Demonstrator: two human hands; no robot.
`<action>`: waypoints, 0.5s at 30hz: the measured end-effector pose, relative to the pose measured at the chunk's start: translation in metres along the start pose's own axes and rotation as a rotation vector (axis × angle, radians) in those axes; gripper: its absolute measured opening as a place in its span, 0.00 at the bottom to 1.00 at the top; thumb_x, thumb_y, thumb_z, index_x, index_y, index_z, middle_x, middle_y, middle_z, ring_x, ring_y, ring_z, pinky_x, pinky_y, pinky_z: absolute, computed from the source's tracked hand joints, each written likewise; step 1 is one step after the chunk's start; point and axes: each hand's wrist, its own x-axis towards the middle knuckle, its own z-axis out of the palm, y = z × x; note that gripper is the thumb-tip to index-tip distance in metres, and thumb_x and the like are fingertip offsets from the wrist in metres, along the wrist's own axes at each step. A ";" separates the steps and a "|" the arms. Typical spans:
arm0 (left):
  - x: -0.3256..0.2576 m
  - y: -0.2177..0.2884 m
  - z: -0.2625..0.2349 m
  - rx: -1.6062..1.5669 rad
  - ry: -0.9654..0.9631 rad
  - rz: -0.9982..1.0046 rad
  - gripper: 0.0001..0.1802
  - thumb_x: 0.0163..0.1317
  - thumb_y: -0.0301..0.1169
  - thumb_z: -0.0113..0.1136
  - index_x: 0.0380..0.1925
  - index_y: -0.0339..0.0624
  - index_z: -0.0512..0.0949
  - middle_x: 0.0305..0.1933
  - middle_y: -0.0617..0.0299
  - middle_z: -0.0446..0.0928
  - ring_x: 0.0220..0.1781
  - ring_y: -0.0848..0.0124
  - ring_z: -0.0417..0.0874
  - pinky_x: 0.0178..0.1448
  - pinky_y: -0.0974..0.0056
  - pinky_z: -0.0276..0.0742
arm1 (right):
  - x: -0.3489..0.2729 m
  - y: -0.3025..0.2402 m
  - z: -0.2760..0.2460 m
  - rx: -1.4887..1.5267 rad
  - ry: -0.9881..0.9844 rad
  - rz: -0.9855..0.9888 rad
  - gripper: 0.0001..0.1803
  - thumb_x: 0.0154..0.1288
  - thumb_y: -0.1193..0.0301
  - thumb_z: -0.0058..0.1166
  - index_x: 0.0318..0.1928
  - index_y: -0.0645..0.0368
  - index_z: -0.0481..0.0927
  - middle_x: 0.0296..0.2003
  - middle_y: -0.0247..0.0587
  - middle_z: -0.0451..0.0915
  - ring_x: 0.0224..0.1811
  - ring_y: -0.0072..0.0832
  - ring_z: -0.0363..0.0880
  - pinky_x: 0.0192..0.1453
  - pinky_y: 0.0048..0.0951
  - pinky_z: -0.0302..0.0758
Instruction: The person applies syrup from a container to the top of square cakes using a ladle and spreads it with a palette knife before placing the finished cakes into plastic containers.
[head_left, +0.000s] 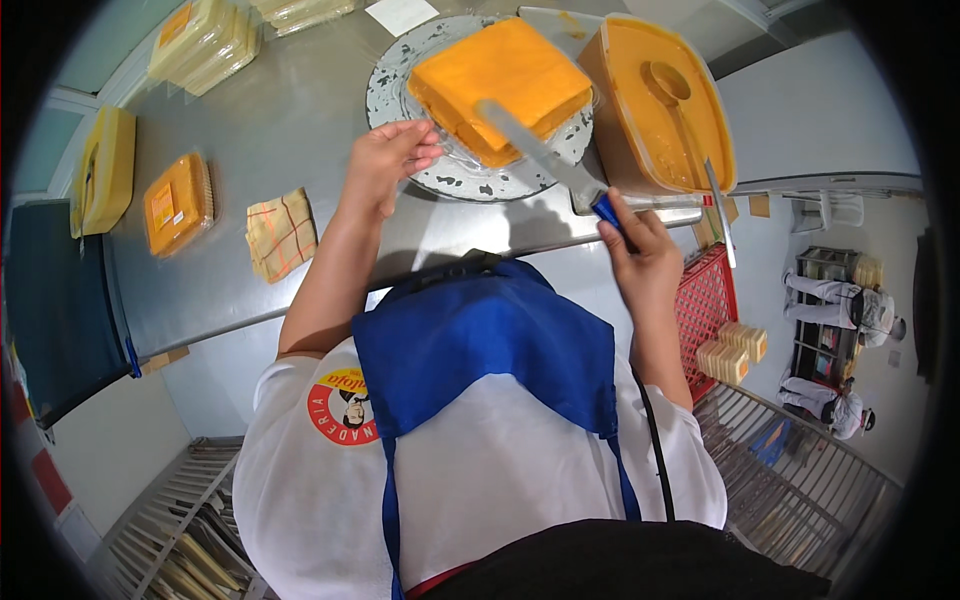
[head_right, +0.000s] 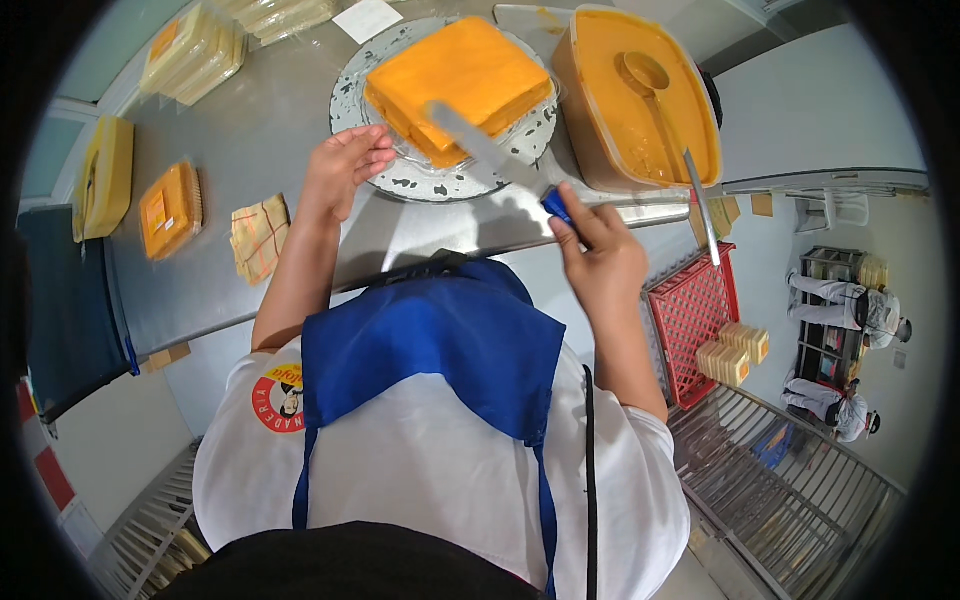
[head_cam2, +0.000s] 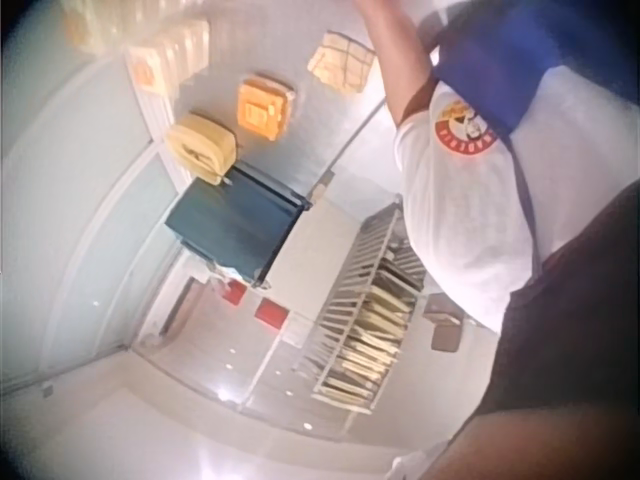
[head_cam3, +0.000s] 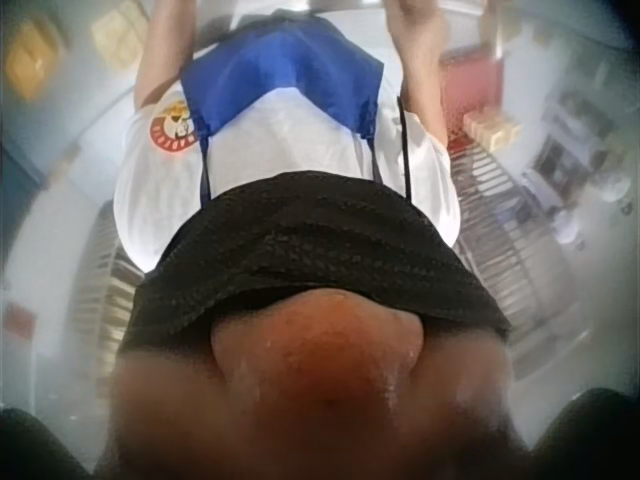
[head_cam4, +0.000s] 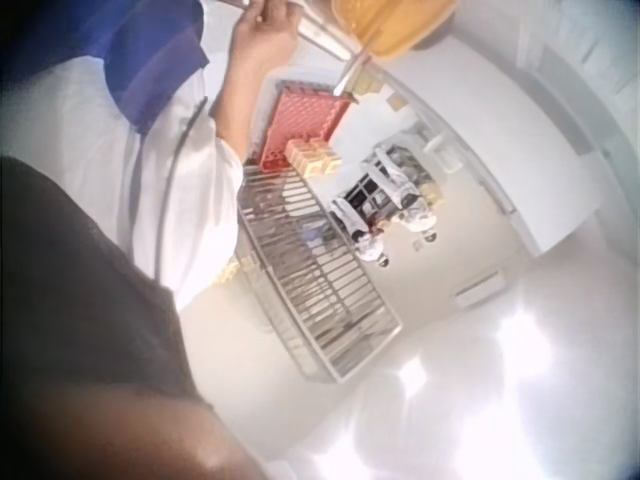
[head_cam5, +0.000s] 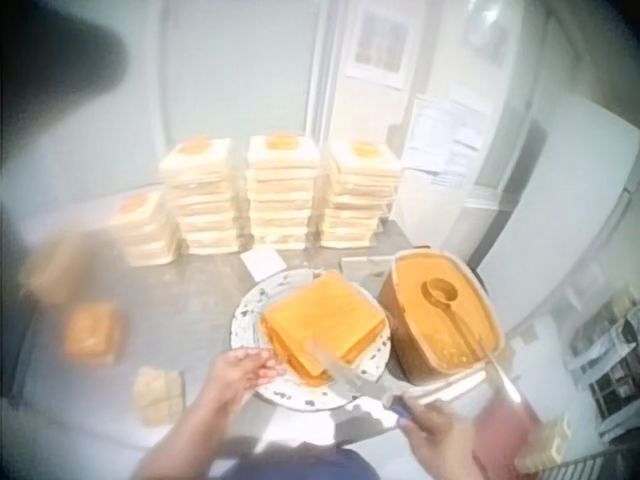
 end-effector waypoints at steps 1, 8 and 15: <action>0.001 -0.001 0.000 0.006 0.000 -0.003 0.15 0.61 0.35 0.58 0.41 0.33 0.74 0.36 0.60 0.78 0.36 0.73 0.81 0.41 0.73 0.76 | -0.002 -0.008 -0.001 -0.009 -0.001 -0.029 0.20 0.52 0.64 0.64 0.48 0.41 0.81 0.22 0.32 0.73 0.23 0.28 0.74 0.27 0.27 0.70; -0.001 -0.002 -0.001 -0.013 0.020 -0.027 0.14 0.61 0.34 0.57 0.40 0.34 0.75 0.36 0.60 0.78 0.35 0.73 0.81 0.40 0.73 0.77 | 0.038 0.035 0.007 -0.320 0.247 -0.052 0.18 0.54 0.60 0.61 0.48 0.41 0.81 0.22 0.32 0.72 0.23 0.30 0.74 0.26 0.29 0.70; 0.010 0.008 -0.002 -0.003 0.022 -0.034 0.14 0.63 0.34 0.54 0.43 0.34 0.75 0.36 0.60 0.79 0.34 0.74 0.80 0.38 0.71 0.78 | -0.012 0.027 0.020 0.478 -0.007 0.176 0.19 0.61 0.65 0.57 0.53 0.51 0.77 0.26 0.36 0.74 0.30 0.20 0.68 0.42 0.19 0.68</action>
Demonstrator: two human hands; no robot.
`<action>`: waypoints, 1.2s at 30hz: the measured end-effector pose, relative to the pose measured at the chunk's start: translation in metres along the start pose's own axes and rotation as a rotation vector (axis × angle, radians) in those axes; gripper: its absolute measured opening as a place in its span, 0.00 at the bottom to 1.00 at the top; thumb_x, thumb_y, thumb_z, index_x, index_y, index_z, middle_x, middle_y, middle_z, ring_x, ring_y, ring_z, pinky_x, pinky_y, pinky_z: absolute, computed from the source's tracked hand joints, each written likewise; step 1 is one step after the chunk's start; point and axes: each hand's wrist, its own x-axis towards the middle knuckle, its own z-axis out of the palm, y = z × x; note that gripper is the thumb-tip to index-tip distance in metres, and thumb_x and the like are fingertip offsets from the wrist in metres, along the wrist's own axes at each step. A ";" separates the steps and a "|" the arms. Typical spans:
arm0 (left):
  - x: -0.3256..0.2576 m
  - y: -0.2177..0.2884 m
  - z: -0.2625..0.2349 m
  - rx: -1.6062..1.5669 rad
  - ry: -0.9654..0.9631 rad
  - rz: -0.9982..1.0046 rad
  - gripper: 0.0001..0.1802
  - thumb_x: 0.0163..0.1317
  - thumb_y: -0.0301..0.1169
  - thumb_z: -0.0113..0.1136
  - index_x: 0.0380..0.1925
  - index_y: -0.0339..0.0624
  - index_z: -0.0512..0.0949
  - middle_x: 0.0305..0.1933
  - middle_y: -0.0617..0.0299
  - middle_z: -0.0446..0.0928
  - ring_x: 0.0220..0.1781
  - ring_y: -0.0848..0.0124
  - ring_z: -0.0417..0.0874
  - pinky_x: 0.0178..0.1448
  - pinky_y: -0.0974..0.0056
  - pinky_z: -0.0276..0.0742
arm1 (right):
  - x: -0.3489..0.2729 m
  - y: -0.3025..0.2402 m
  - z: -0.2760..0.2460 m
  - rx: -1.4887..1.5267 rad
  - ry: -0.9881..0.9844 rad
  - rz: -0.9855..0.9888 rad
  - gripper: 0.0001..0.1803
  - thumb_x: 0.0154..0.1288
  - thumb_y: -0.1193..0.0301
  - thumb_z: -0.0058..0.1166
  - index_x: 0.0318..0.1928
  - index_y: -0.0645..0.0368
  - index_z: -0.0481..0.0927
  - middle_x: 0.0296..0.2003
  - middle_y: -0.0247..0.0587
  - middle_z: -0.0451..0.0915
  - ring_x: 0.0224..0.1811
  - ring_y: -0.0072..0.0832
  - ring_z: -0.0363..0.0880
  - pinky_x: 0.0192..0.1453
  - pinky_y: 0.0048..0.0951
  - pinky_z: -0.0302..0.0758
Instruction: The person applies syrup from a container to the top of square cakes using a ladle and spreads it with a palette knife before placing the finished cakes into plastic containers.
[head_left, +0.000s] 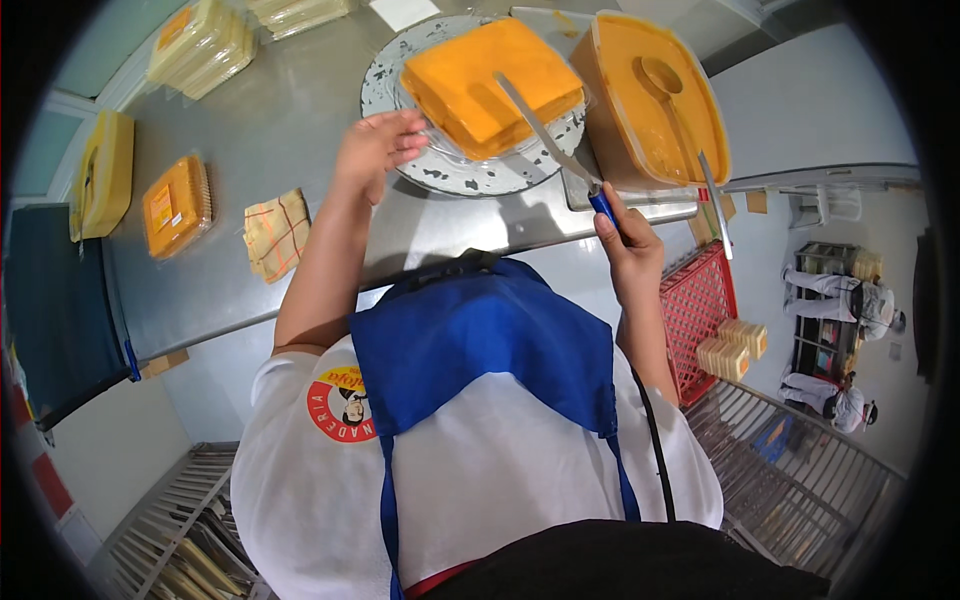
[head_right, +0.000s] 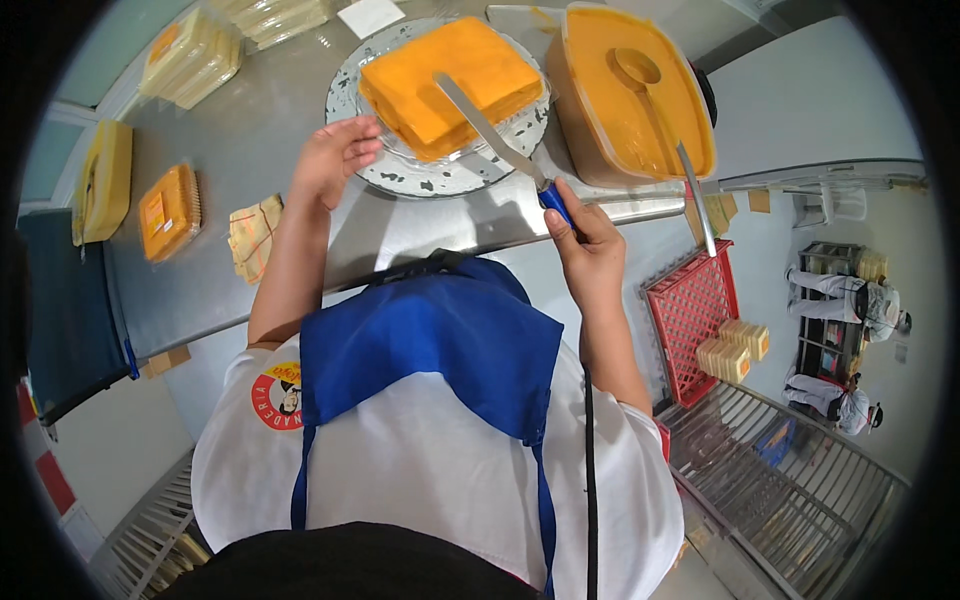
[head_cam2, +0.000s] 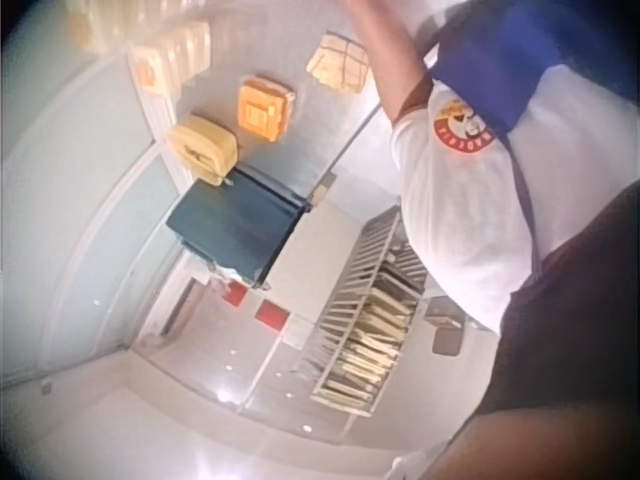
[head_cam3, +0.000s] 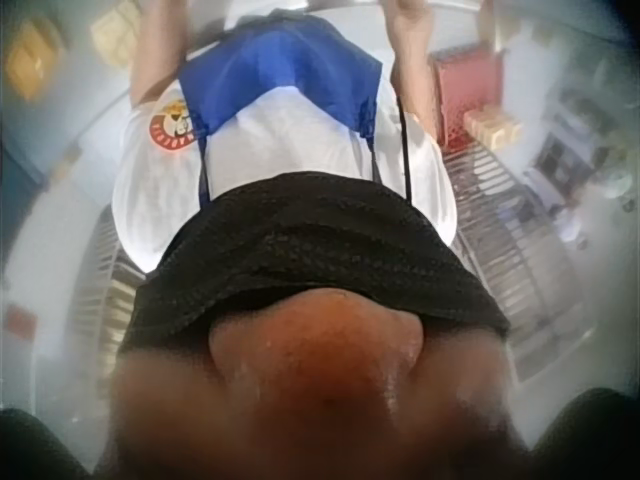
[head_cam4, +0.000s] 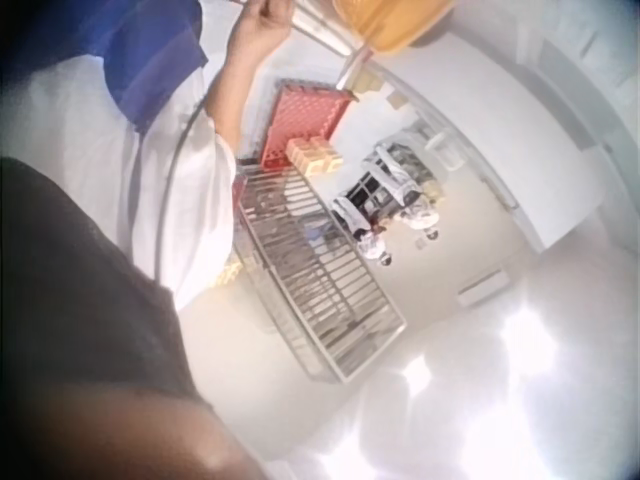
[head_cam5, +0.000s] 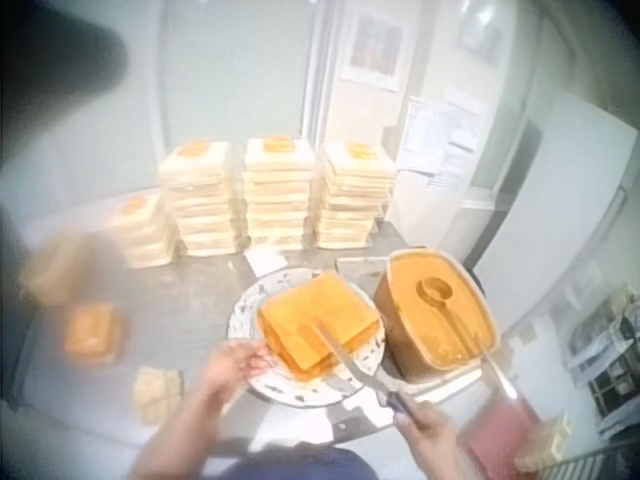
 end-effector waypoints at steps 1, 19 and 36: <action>0.001 0.002 -0.002 -0.014 0.019 0.021 0.14 0.63 0.33 0.53 0.43 0.34 0.75 0.37 0.60 0.79 0.34 0.74 0.80 0.38 0.71 0.78 | -0.003 -0.001 -0.001 0.036 -0.003 0.014 0.19 0.62 0.65 0.56 0.54 0.52 0.77 0.26 0.36 0.73 0.30 0.21 0.68 0.42 0.19 0.67; -0.005 -0.001 -0.010 -0.008 -0.013 -0.003 0.15 0.63 0.34 0.55 0.43 0.32 0.74 0.37 0.58 0.79 0.37 0.72 0.81 0.38 0.71 0.78 | -0.066 0.078 -0.063 0.735 0.207 0.506 0.18 0.68 0.61 0.44 0.47 0.64 0.73 0.22 0.38 0.74 0.10 0.20 0.64 0.14 0.18 0.63; -0.009 0.010 -0.015 -0.007 -0.080 0.007 0.16 0.65 0.32 0.50 0.48 0.32 0.72 0.39 0.59 0.79 0.34 0.74 0.82 0.39 0.72 0.80 | 0.003 0.091 -0.055 -0.690 0.518 0.039 0.22 0.64 0.62 0.52 0.59 0.45 0.71 0.31 0.41 0.73 0.27 0.36 0.73 0.29 0.36 0.69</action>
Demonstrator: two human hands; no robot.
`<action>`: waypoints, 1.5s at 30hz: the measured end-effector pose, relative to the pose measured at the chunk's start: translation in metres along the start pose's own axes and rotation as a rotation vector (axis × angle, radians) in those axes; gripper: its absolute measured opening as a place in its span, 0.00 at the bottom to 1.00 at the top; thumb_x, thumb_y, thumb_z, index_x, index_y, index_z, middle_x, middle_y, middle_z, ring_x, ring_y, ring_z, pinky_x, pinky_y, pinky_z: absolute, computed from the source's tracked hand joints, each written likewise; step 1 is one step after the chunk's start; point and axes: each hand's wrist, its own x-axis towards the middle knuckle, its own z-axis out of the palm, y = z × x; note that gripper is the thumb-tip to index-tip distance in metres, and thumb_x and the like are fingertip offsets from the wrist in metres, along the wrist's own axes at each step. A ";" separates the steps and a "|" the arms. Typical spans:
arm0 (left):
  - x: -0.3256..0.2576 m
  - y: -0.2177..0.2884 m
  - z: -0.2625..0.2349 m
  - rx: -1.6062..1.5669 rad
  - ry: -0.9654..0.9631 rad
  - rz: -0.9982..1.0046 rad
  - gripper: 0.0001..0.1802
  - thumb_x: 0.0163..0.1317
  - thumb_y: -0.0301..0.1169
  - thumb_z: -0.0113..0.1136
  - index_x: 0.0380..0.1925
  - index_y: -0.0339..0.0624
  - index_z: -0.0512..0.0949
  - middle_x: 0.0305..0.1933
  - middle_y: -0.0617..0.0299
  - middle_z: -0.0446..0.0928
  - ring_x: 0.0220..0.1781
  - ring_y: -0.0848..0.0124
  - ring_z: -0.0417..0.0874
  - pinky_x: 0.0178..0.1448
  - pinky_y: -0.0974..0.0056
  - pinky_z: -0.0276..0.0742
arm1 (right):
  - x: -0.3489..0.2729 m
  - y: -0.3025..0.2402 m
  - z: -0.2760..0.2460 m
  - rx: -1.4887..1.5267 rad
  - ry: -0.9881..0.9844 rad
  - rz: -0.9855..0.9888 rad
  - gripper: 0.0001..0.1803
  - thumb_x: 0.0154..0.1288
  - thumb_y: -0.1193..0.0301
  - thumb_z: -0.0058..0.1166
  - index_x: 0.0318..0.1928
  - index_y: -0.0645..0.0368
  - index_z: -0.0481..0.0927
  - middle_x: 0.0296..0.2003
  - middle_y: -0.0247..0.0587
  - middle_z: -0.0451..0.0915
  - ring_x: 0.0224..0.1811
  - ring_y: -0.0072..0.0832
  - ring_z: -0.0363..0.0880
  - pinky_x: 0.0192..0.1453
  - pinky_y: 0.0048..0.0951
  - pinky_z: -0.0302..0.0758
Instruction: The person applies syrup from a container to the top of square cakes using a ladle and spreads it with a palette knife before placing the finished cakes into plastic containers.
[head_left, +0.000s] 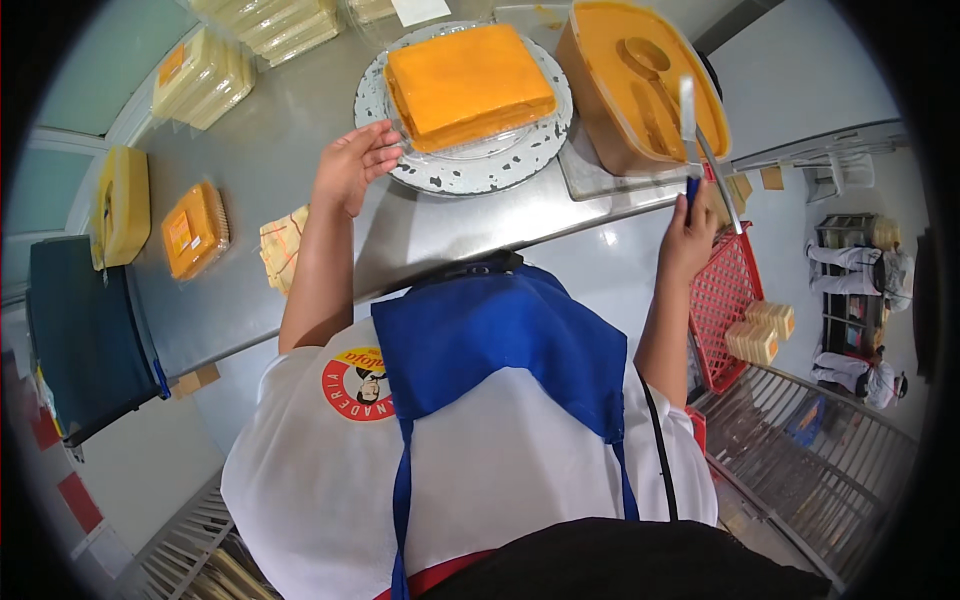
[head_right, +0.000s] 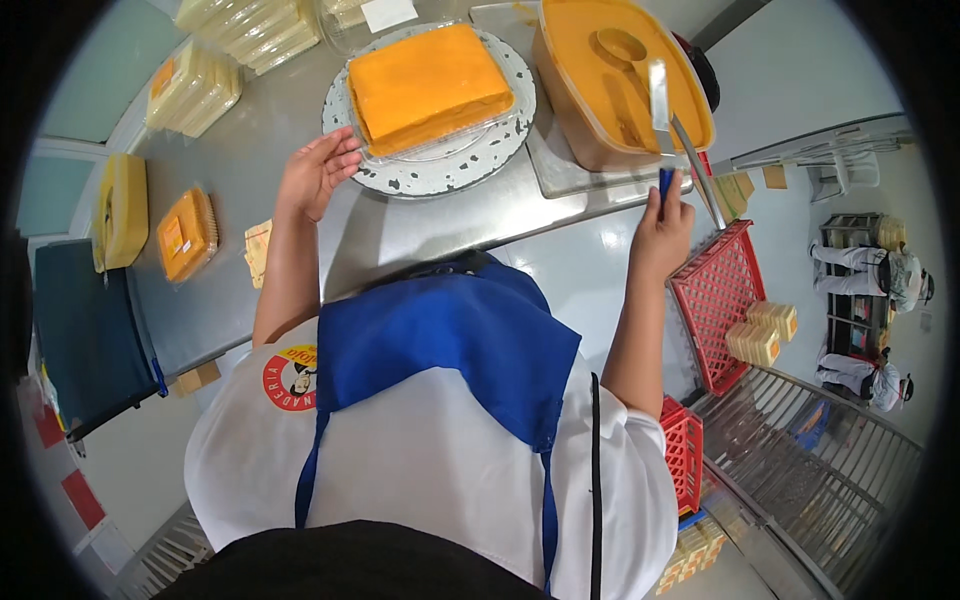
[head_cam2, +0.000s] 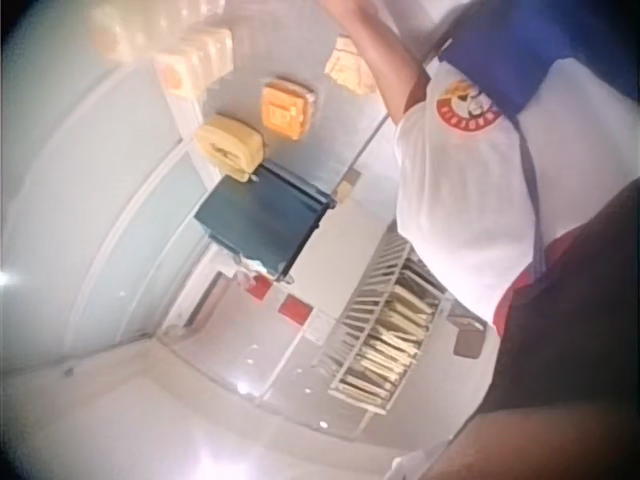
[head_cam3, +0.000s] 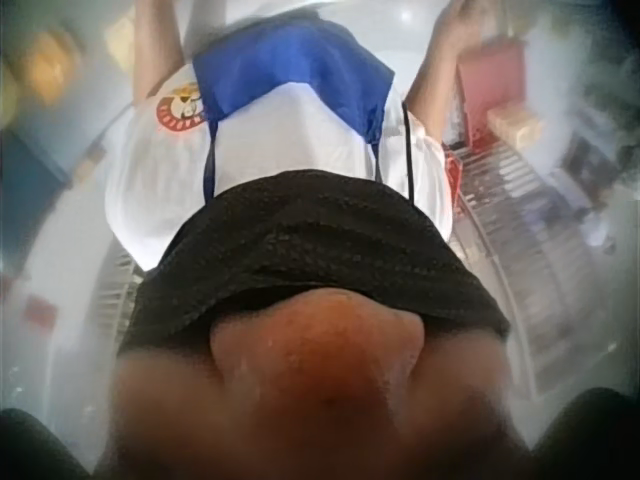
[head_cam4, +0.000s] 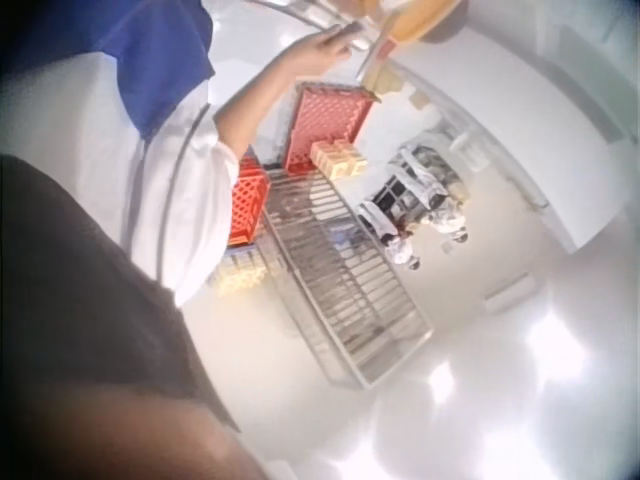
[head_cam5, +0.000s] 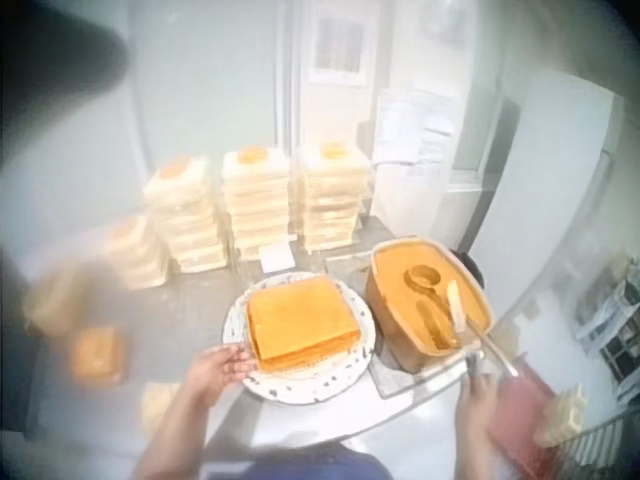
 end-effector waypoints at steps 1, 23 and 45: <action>0.000 0.004 -0.001 0.022 -0.016 -0.015 0.16 0.65 0.33 0.51 0.48 0.33 0.72 0.39 0.59 0.79 0.33 0.74 0.82 0.38 0.72 0.79 | 0.006 -0.004 0.004 -0.199 -0.009 -0.004 0.22 0.63 0.62 0.52 0.59 0.42 0.71 0.31 0.41 0.73 0.27 0.39 0.74 0.29 0.37 0.70; 0.081 0.067 0.020 0.495 -0.047 0.665 0.30 0.66 0.55 0.36 0.53 0.47 0.73 0.61 0.62 0.69 0.67 0.61 0.61 0.70 0.52 0.48 | -0.003 -0.059 0.062 0.303 -0.216 -0.346 0.27 0.62 0.68 0.51 0.62 0.59 0.64 0.39 0.50 0.71 0.42 0.42 0.72 0.49 0.36 0.69; 0.113 0.051 0.008 0.186 0.268 0.169 0.55 0.53 0.25 0.65 0.67 0.38 0.32 0.31 0.59 0.77 0.26 0.72 0.77 0.30 0.68 0.76 | 0.092 -0.123 0.093 1.362 -1.049 0.426 0.28 0.57 0.77 0.49 0.59 0.72 0.63 0.25 0.36 0.74 0.24 0.20 0.73 0.30 0.22 0.74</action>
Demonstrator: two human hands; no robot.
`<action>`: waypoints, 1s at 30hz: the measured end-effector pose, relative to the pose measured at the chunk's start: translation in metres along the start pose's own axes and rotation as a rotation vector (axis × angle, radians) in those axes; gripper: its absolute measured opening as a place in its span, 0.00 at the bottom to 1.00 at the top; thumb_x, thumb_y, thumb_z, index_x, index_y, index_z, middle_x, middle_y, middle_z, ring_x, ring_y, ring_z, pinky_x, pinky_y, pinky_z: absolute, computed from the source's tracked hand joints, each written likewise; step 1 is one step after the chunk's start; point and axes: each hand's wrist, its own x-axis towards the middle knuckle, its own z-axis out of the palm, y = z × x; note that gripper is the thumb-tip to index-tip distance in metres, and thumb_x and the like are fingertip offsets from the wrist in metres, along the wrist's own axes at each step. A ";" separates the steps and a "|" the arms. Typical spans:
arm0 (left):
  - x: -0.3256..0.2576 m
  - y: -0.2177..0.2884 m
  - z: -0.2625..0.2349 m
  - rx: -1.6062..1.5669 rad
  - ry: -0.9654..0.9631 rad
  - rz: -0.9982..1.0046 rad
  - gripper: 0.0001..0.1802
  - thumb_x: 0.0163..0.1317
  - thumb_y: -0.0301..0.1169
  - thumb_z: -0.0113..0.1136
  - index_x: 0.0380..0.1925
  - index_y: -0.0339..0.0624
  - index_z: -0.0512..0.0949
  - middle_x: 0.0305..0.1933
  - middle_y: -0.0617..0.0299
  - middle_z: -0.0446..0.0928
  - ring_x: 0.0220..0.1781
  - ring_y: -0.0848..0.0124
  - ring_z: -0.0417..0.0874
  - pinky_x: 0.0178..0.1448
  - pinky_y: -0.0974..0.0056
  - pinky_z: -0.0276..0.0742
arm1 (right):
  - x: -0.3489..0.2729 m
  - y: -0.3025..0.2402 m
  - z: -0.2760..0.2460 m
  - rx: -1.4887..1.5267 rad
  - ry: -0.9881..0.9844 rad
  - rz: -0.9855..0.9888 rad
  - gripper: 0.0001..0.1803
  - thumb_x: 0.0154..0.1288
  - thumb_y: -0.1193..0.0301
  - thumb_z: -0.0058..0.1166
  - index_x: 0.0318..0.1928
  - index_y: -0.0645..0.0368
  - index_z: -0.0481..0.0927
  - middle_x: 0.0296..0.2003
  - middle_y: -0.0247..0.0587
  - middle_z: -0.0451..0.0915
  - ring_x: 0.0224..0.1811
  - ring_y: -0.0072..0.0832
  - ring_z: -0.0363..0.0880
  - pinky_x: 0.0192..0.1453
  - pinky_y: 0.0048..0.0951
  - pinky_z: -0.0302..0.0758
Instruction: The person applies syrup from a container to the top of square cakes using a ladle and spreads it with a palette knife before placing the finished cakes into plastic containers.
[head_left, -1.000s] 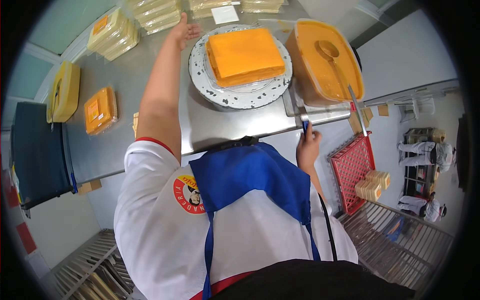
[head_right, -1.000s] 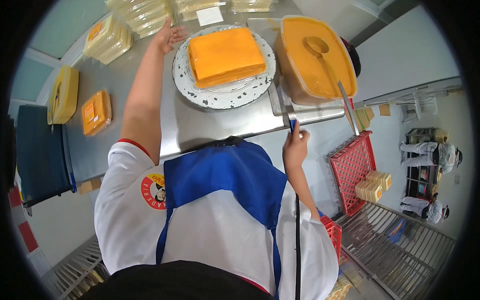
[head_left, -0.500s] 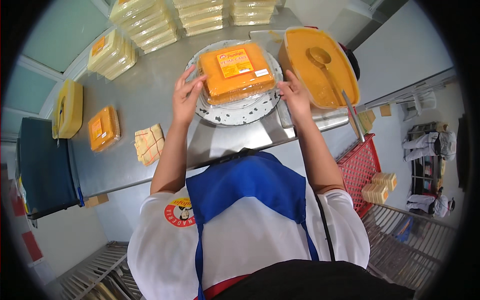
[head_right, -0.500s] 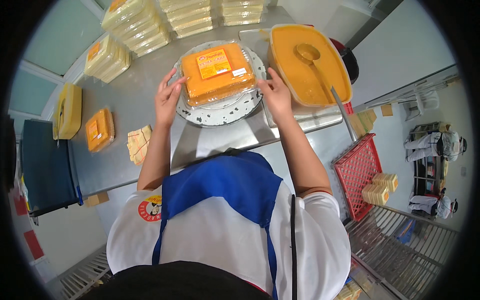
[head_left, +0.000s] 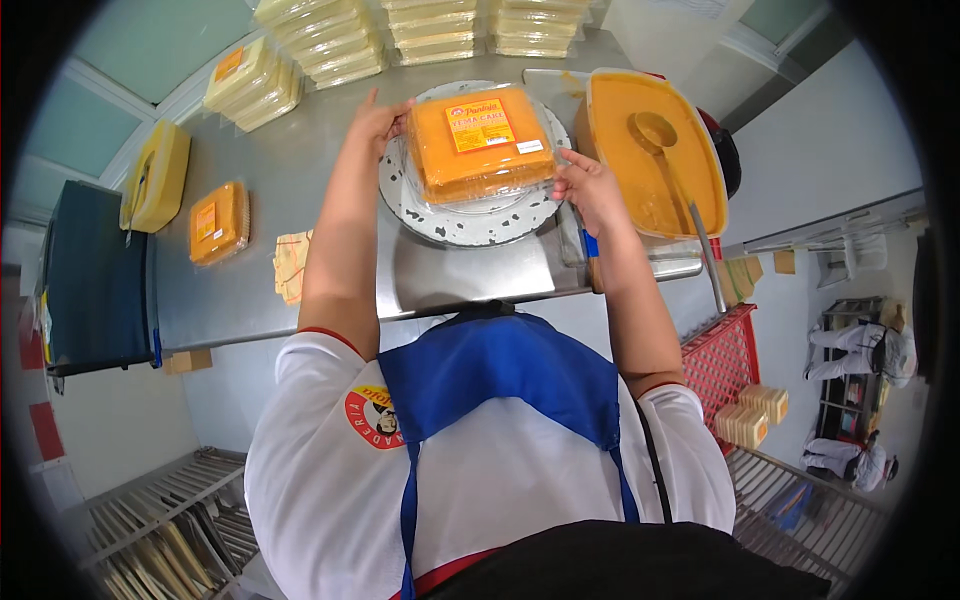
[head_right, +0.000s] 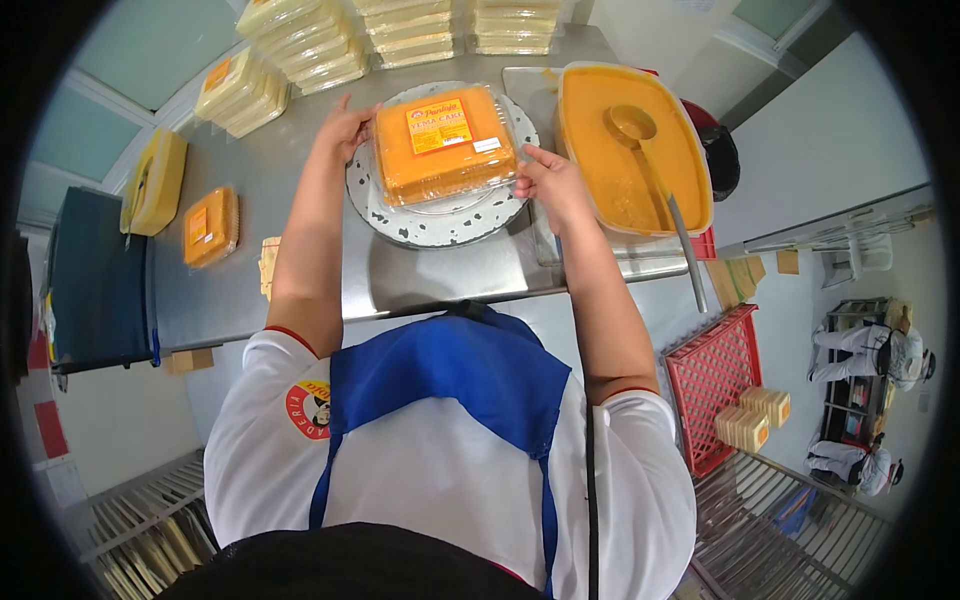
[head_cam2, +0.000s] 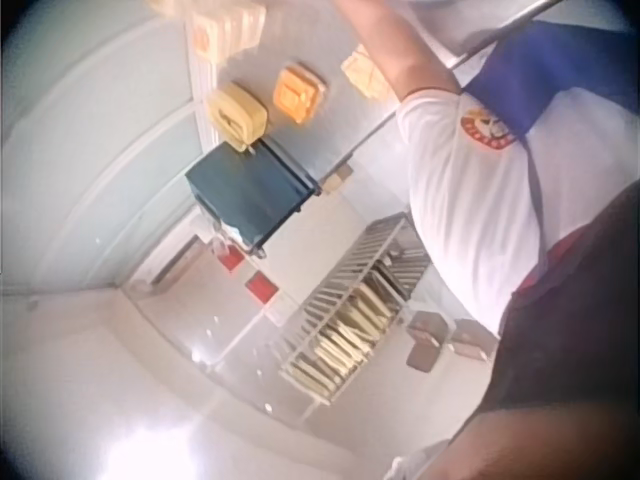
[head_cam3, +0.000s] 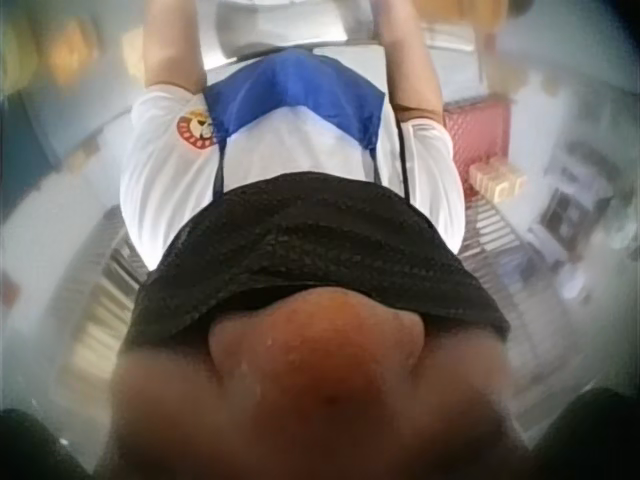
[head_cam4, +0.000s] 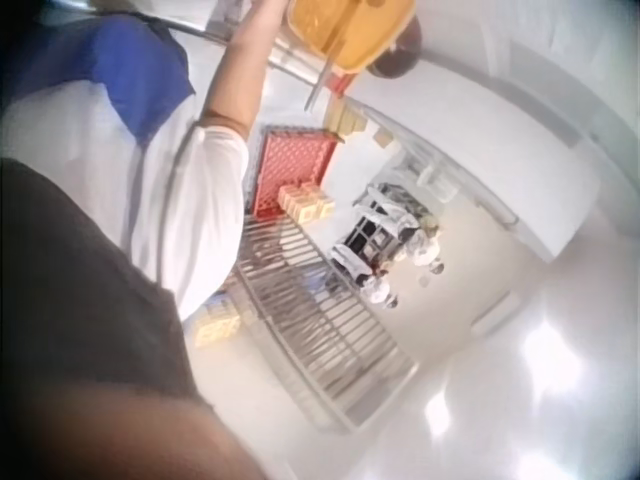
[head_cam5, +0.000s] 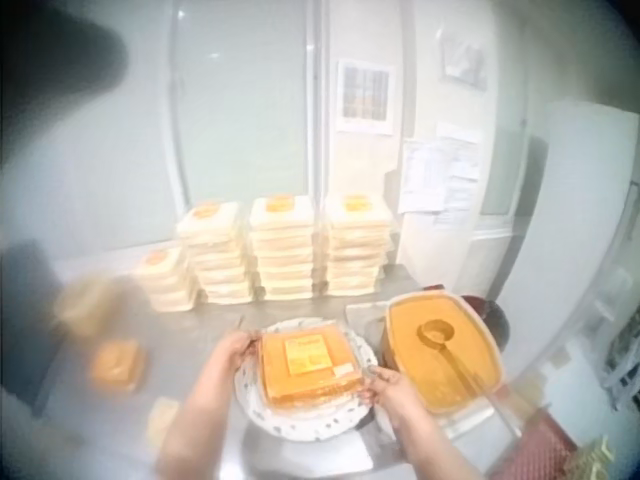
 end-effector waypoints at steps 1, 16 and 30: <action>-0.007 0.000 0.004 0.002 0.011 -0.005 0.55 0.53 0.25 0.65 0.67 0.38 0.32 0.31 0.59 0.77 0.26 0.72 0.77 0.30 0.68 0.76 | 0.000 -0.001 0.000 0.001 -0.023 0.013 0.28 0.58 0.77 0.48 0.60 0.72 0.62 0.25 0.36 0.74 0.23 0.20 0.73 0.30 0.22 0.75; -0.138 -0.032 -0.009 -0.295 -0.115 0.002 0.39 0.54 0.23 0.62 0.62 0.24 0.52 0.40 0.53 0.76 0.37 0.70 0.79 0.43 0.69 0.79 | -0.018 -0.009 0.019 0.006 -0.148 -0.001 0.31 0.54 0.79 0.44 0.62 0.70 0.58 0.22 0.36 0.73 0.13 0.17 0.65 0.22 0.24 0.74; -0.112 0.039 -0.117 -0.208 -0.239 0.093 0.42 0.57 0.21 0.59 0.65 0.26 0.44 0.38 0.54 0.77 0.35 0.71 0.80 0.41 0.73 0.80 | -0.039 -0.026 0.143 0.276 -0.009 -0.093 0.08 0.59 0.77 0.44 0.37 0.67 0.73 0.20 0.33 0.72 0.15 0.15 0.63 0.24 0.22 0.72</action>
